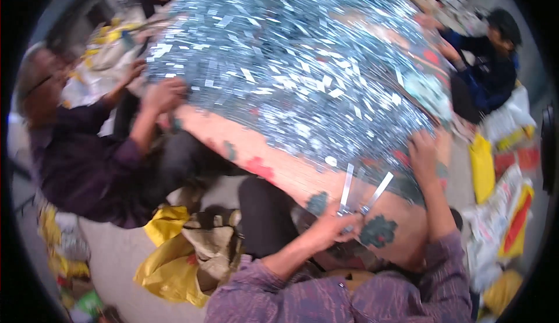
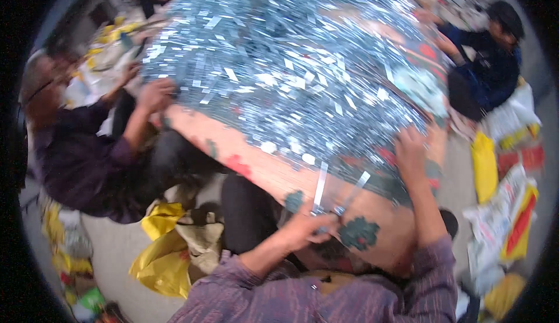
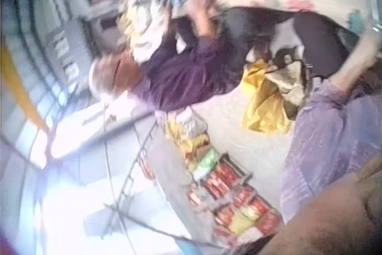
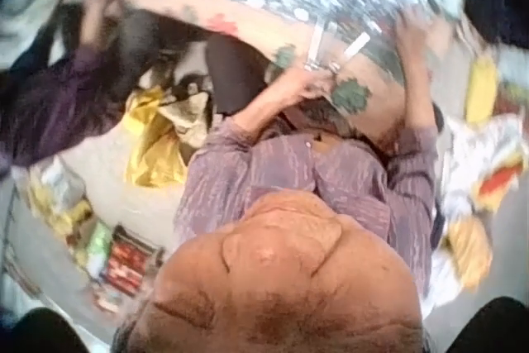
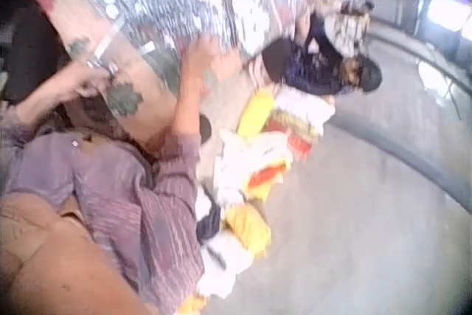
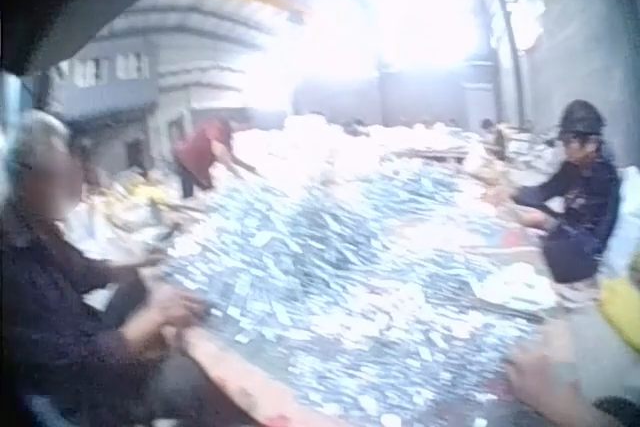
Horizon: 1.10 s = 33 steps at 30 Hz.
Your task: The recorder is assembling washers and nuts onto long metal bolts at a workshop workstation.
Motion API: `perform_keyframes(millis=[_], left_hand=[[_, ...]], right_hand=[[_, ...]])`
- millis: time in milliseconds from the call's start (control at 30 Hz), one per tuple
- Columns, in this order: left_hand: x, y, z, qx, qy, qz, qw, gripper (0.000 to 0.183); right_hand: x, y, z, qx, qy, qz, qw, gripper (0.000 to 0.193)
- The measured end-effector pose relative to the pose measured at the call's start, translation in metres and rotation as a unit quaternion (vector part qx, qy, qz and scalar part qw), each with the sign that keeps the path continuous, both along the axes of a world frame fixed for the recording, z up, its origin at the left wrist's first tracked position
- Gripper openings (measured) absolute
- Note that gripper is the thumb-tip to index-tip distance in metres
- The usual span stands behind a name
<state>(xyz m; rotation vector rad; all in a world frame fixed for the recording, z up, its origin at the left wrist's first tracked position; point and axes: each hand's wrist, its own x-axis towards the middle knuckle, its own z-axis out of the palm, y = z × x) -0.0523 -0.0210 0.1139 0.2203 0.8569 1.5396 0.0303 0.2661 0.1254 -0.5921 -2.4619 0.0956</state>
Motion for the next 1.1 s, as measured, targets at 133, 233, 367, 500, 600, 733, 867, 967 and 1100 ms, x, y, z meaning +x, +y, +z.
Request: perform_keyframes(millis=[133, 233, 367, 500, 600, 733, 867, 967, 1100], left_hand=[[0.011, -0.001, -0.021, 0.034, 0.01, 0.006, 0.999, 0.016], [0.01, -0.001, -0.018, 0.048, 0.006, 0.003, 0.999, 0.016], [0.008, 0.001, -0.014, 0.064, -0.003, 0.007, 0.998, 0.02], [0.006, 0.004, -0.004, 0.05, 0.006, 0.003, 0.999, 0.025], [0.01, 0.0, 0.0, 0.035, 0.024, 0.01, 0.999, 0.027], [0.022, -0.008, 0.013, 0.008, 0.039, 0.009, 0.999, 0.031], [0.041, -0.017, 0.02, 0.006, 0.007, 0.023, 1.0, 0.036], [0.052, -0.028, 0.03, 0.007, 0.021, 0.053, 0.998, 0.032], [0.064, -0.035, 0.026, -0.014, 0.007, 0.05, 0.999, 0.024]], right_hand=[[0.004, -0.003, -0.002, -0.048, 0.021, 0.025, 0.998, 0.005], [0.006, 0.004, -0.006, -0.034, -0.007, -0.016, 0.999, 0.008], [0.006, 0.006, -0.006, -0.028, -0.045, 0.009, 0.999, 0.014], [0.008, 0.011, -0.006, -0.013, -0.037, 0.034, 0.999, 0.016], [0.003, 0.011, -0.008, -0.01, -0.064, 0.017, 0.998, 0.016], [0.008, 0.013, -0.006, 0.019, -0.095, 0.012, 0.995, 0.016], [0.019, 0.014, 0.004, 0.042, 0.037, 0.03, 0.998, 0.015], [0.029, -0.014, 0.029, -0.094, 0.068, 0.049, 0.992, 0.014], [0.053, -0.08, 0.048, -0.369, 0.026, 0.12, 0.921, 0.009]])
